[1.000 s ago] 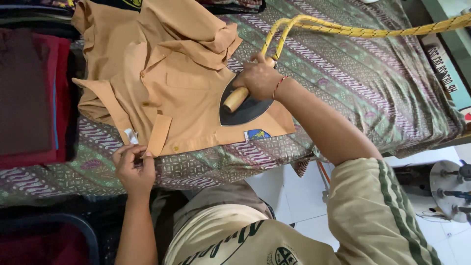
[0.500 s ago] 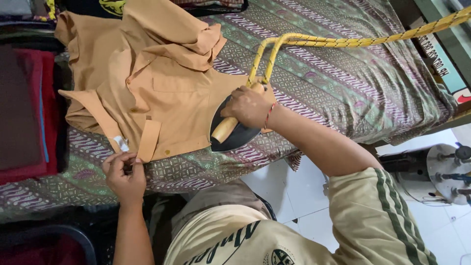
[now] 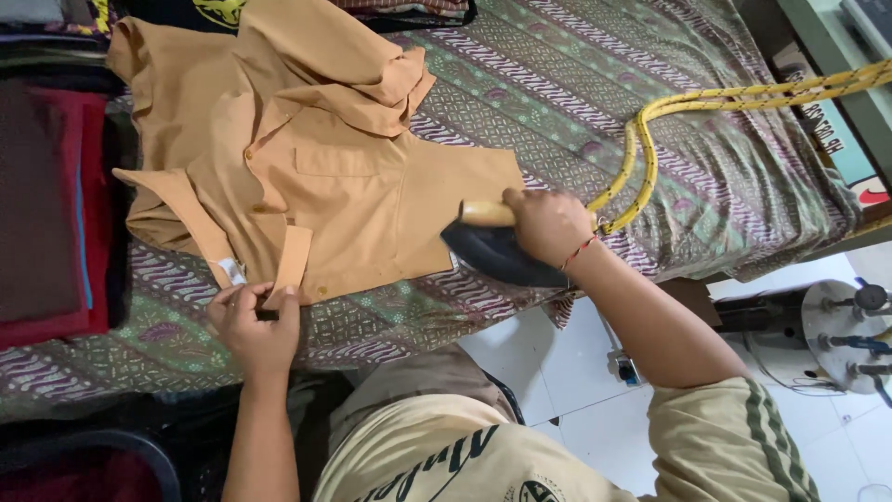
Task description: The person irons a light brown shirt on a patterned tablecloth. They repeatedly smooth the fabric with their hands, pick up a black iron with a wooden handle, and press different sections of the shirt, including the sleeves and body. The person adjusts the shirt's position multiple times to reach different areas.
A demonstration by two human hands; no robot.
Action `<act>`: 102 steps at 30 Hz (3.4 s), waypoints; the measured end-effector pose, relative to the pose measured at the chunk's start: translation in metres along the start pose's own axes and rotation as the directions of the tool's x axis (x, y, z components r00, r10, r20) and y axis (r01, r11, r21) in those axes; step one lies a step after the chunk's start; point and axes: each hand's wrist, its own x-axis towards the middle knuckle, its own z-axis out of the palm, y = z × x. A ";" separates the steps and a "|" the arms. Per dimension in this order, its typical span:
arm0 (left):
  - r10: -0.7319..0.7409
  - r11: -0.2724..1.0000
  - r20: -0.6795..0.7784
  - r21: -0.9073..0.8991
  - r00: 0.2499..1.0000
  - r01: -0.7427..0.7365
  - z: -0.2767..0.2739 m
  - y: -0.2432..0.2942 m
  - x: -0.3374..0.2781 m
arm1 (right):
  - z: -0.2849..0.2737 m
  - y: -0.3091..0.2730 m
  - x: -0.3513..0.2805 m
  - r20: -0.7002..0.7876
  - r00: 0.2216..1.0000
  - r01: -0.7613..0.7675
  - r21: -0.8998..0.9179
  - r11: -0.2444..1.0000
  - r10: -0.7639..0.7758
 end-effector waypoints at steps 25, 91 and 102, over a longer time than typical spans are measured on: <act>0.056 0.998 -0.031 -0.011 0.998 -0.057 -0.001 -0.017 -0.008 | 0.009 0.035 0.175 0.093 0.929 -0.370 0.179 0.912 0.359; -0.696 0.548 0.035 -0.621 0.717 0.561 -0.051 0.005 0.016 | 0.035 -0.064 0.180 0.256 0.902 -0.417 0.723 0.550 0.348; -0.626 0.375 0.226 -0.752 0.747 0.542 -0.078 0.023 0.006 | -0.023 0.101 -0.031 0.477 0.606 -0.138 0.851 -0.507 0.636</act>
